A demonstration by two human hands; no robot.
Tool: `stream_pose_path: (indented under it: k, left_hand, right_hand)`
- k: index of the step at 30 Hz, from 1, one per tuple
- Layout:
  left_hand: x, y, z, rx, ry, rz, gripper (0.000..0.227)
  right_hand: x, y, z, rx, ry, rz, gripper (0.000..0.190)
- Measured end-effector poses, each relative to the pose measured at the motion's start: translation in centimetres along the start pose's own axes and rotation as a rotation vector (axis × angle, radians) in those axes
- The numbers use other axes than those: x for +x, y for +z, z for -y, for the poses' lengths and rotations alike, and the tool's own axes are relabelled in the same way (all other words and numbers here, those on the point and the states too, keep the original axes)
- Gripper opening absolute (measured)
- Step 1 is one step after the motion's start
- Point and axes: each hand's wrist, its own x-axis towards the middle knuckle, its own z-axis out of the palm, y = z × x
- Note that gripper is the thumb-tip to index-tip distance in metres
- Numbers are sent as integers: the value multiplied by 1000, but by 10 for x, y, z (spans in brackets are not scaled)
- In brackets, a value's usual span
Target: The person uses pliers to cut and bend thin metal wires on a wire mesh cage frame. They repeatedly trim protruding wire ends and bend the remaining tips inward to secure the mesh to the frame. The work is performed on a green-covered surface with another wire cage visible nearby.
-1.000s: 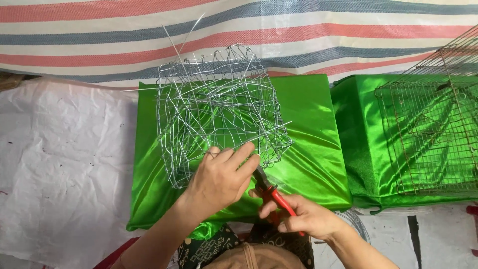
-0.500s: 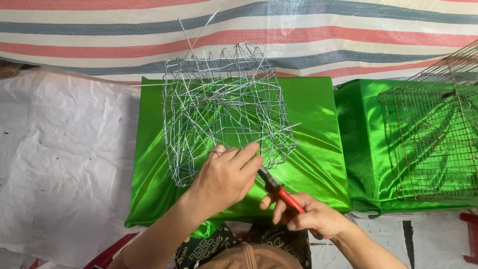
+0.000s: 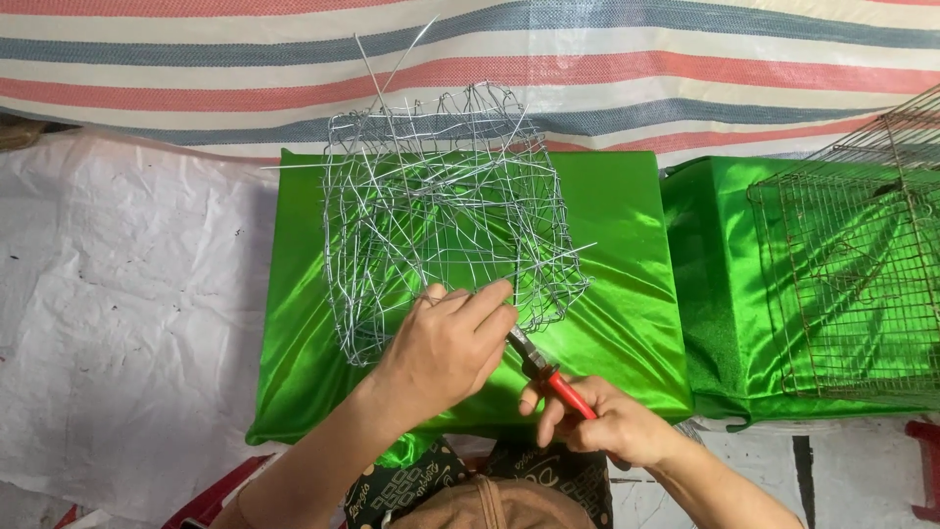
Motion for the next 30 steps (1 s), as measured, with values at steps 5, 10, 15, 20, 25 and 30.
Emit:
stream_pose_path:
  k: [5,10,15,20,25,30]
  left_hand:
    - [0,1,0,-8,-4,-19,15]
    - [0,2,1,66,2,-14,24]
    - [-1,-4,2,110,11,42,30]
    - [-1,-7,0,266,33,72,35]
    - [2,-3,-5,387,42,64,39]
    - [4,-6,-5,366,27,35,24]
  right_hand:
    - [1,1,-3,100,-19,23,29]
    - [4,-10,6,4,-47,98,26]
    - [-3,2,-9,-13,-60,90,56]
    - [-20,16,-21,9,-154,-11,40]
    - [-15,20,-23,-47,-131,-71,39]
    - [-2,20,-24,-218,-193,-200,38]
